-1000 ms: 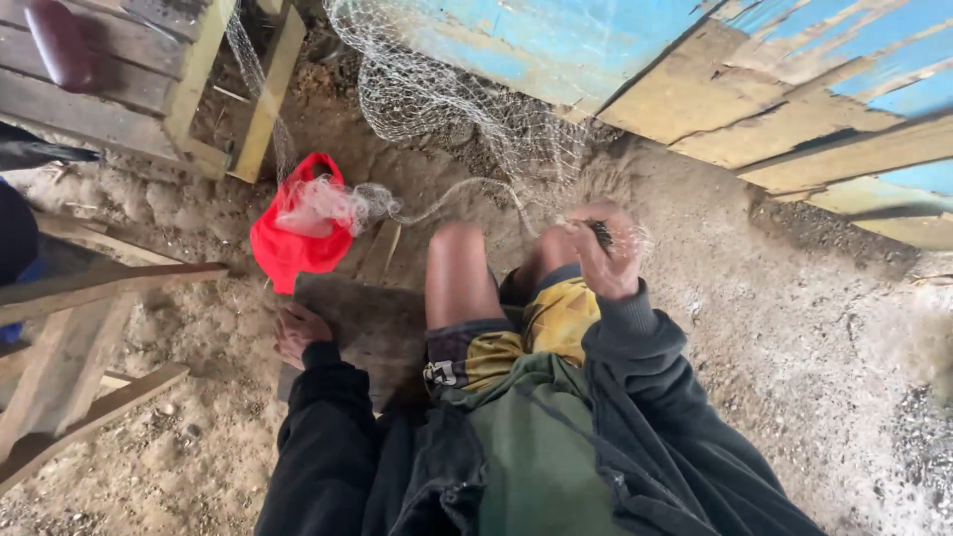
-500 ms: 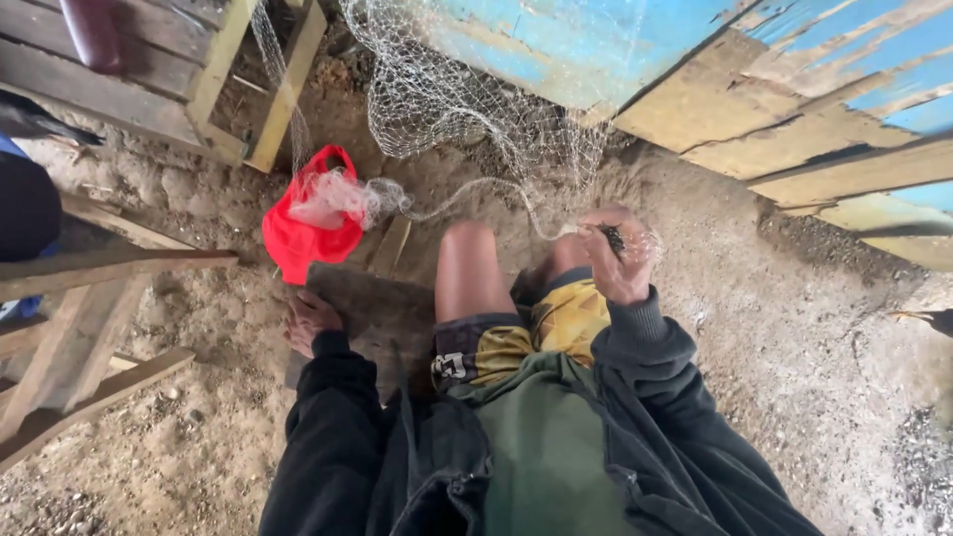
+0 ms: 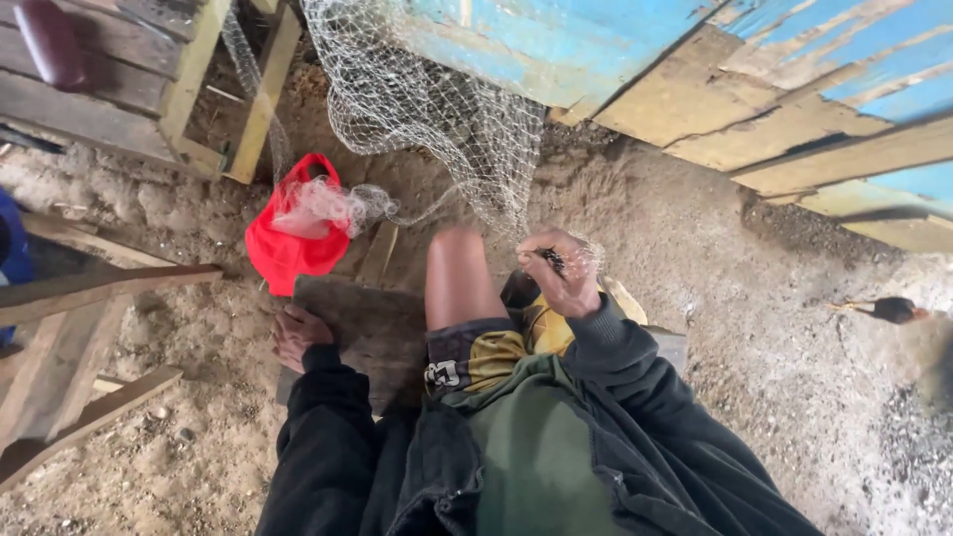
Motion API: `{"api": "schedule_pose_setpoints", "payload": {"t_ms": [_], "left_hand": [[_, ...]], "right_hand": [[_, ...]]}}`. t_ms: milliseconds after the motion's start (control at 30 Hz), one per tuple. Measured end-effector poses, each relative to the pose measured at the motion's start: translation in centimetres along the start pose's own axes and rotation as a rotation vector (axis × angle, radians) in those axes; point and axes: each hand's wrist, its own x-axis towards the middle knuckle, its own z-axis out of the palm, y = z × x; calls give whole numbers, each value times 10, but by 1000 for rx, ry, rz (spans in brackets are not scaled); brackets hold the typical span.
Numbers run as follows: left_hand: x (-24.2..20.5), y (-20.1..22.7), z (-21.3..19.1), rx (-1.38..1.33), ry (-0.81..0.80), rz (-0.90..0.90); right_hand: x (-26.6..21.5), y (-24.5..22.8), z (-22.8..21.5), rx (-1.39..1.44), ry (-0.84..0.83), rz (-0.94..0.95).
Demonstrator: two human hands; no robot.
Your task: Repairing a fishing net by cutting damaged sections with scissors and manipulating the mesh.
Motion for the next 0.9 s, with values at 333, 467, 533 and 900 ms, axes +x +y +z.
{"api": "schedule_pose_setpoints", "payload": {"t_ms": [333, 467, 533, 900], "left_hand": [[21, 2, -3, -39, -150, -124], [100, 3, -15, -739, 106, -247], [153, 19, -52, -1013, 146, -319], [355, 54, -194, -2075, -138, -519]], "right_hand": [[-2, 24, -4, 25, -32, -33], [-9, 36, -12, 1, 3, -33], [-8, 28, -18, -20, 26, -41], [-14, 14, -36, -57, -27, -81]]}}
